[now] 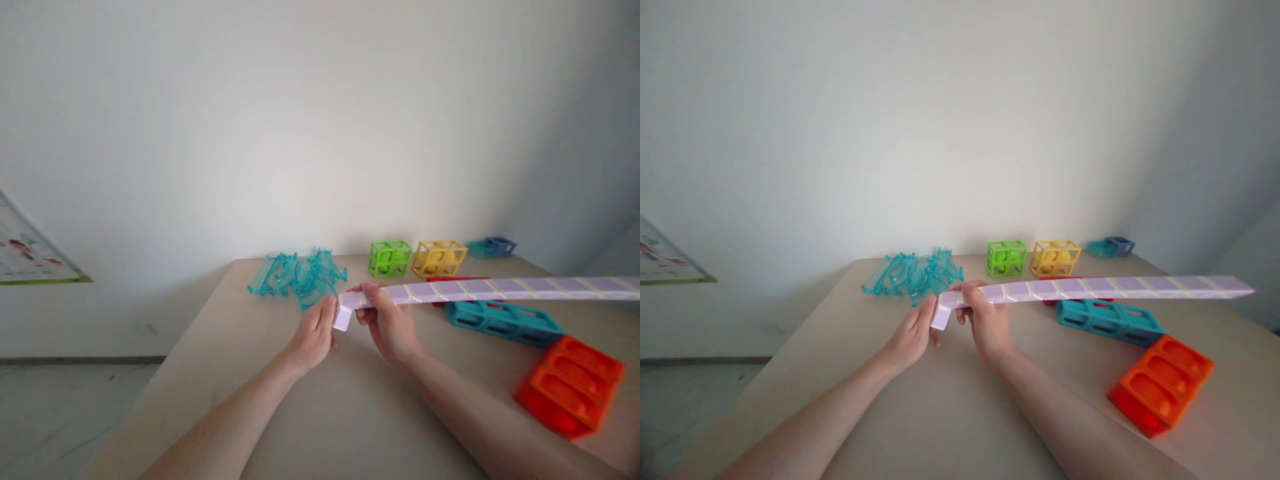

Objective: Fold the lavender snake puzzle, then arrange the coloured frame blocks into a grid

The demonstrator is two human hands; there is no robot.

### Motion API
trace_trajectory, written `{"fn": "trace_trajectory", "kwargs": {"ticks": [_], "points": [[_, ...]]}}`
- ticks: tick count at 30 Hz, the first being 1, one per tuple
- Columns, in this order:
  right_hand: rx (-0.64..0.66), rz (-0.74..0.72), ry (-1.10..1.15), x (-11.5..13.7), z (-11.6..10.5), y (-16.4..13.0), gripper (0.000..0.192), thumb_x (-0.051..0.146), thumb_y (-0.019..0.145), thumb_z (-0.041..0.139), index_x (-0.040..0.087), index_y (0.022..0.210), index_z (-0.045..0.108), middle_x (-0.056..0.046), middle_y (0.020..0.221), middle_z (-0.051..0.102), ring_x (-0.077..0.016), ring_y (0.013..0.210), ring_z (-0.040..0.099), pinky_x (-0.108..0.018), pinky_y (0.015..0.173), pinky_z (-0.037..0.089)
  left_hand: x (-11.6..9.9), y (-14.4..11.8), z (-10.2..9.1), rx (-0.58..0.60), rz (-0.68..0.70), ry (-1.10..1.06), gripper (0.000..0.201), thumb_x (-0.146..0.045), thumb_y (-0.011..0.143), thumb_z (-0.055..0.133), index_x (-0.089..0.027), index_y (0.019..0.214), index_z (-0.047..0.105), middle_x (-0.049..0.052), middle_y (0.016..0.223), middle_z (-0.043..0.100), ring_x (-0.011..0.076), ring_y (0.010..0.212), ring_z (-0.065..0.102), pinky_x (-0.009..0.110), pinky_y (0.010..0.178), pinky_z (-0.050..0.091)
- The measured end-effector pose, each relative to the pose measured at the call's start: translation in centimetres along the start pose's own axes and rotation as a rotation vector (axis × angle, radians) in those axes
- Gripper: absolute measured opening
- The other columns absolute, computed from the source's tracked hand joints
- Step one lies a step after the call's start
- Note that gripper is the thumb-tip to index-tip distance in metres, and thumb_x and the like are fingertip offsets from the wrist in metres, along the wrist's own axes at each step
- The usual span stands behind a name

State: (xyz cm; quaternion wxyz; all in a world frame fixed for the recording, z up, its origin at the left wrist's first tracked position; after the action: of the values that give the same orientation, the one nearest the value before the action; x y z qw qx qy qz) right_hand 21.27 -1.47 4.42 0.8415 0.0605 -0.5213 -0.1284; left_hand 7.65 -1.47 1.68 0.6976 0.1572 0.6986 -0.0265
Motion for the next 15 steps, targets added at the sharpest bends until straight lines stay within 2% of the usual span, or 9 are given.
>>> {"fn": "trace_trajectory", "kwargs": {"ticks": [4, 8, 12, 15], "points": [[-0.11, 0.01, 0.01, -0.2, -0.41, 0.26, 0.019, 0.03, 0.073, 0.065, 0.014, 0.064, 0.065, -0.001, 0.05, 0.058, -0.0094, 0.04, 0.046, -0.021, 0.036, 0.033, -0.45, -0.15, 0.36, 0.113, -0.049, -0.024, 0.037, -0.054, 0.081, 0.058, -0.017, 0.084, 0.062, -0.002, 0.066, 0.047, 0.0099, 0.054, 0.044, 0.017, 0.042, 0.041], [-0.156, 0.07, 0.005, -0.64, -0.77, 0.43, 0.02, 0.029, 0.072, 0.065, 0.013, 0.061, 0.063, -0.001, 0.046, 0.056, -0.0098, 0.038, 0.044, -0.021, 0.034, 0.033, -0.47, -0.25, 0.61, 0.188, -0.1, 0.023, 0.038, -0.054, 0.083, 0.054, -0.018, 0.091, 0.064, -0.004, 0.06, 0.043, 0.0084, 0.046, 0.04, 0.016, 0.037, 0.04], [-0.106, 0.097, -0.012, -0.66, -0.73, 0.48, 0.022, 0.031, 0.072, 0.065, 0.013, 0.061, 0.063, 0.001, 0.039, 0.051, -0.0094, 0.034, 0.041, -0.021, 0.033, 0.03, -0.14, -0.18, 0.7, 0.232, -0.132, -0.005, 0.042, -0.058, 0.083, 0.049, -0.017, 0.081, 0.059, -0.004, 0.06, 0.039, 0.0076, 0.045, 0.038, 0.017, 0.036, 0.043], [-0.106, 0.103, -0.01, -0.33, -0.7, 0.52, 0.022, 0.032, 0.071, 0.065, 0.013, 0.06, 0.062, 0.0, 0.042, 0.053, -0.0077, 0.032, 0.039, -0.02, 0.031, 0.028, -0.17, -0.31, 0.98, 0.329, -0.175, -0.108, 0.048, -0.063, 0.083, 0.045, -0.017, 0.072, 0.053, -0.003, 0.06, 0.039, 0.0074, 0.047, 0.036, 0.019, 0.038, 0.046]]}}
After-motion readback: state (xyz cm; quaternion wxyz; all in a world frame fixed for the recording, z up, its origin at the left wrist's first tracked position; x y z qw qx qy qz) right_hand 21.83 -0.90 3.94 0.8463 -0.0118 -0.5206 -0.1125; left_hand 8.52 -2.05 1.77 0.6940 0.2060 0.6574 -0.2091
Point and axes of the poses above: each hand's wrist, its own y-axis towards the middle knuckle, its own z-axis out of the palm, x = y × z, the point moved 3 cm from there along y, towards the middle knuckle
